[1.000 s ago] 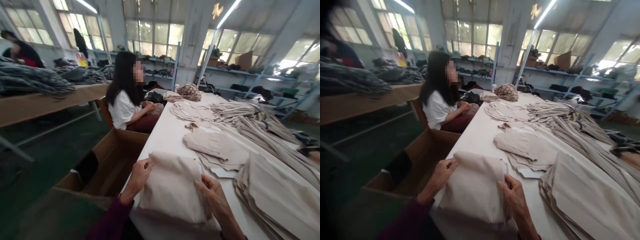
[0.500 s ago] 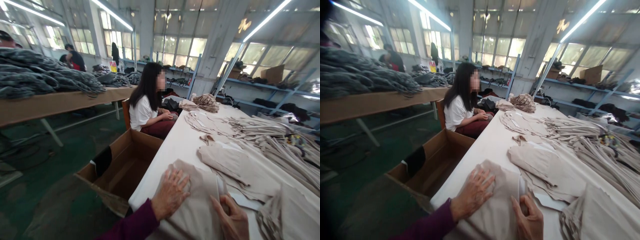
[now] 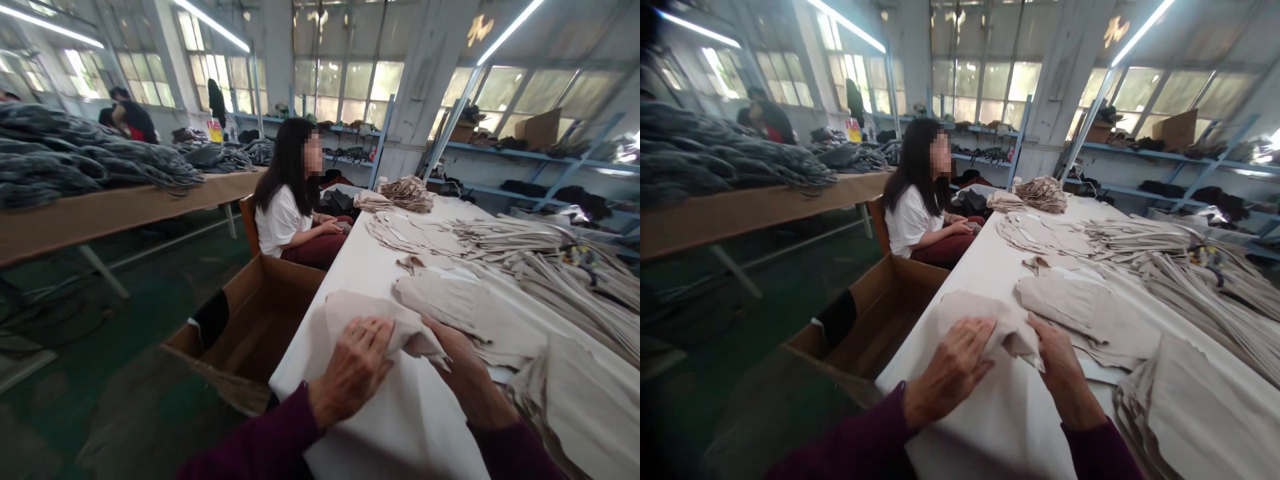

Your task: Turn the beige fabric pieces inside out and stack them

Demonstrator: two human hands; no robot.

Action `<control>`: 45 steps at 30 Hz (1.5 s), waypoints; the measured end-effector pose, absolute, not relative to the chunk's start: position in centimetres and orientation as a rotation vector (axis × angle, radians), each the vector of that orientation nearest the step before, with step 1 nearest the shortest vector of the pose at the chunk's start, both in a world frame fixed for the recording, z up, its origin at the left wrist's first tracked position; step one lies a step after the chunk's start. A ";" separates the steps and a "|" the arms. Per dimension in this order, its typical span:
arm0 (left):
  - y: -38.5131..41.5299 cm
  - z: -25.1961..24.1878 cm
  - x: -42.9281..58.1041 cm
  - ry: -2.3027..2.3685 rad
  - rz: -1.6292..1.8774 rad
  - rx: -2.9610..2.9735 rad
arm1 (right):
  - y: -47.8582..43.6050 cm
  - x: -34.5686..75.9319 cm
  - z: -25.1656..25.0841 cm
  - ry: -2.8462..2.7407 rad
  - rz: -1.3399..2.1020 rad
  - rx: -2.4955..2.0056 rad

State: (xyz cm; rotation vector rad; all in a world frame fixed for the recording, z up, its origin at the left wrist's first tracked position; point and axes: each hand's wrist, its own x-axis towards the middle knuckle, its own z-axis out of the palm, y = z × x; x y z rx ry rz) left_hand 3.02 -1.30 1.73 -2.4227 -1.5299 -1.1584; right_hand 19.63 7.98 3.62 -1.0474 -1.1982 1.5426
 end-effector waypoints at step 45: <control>-2.3 7.3 -8.8 -1.962 -2.917 -2.181 | 1.8 15.2 7.6 -2.157 0.403 -0.552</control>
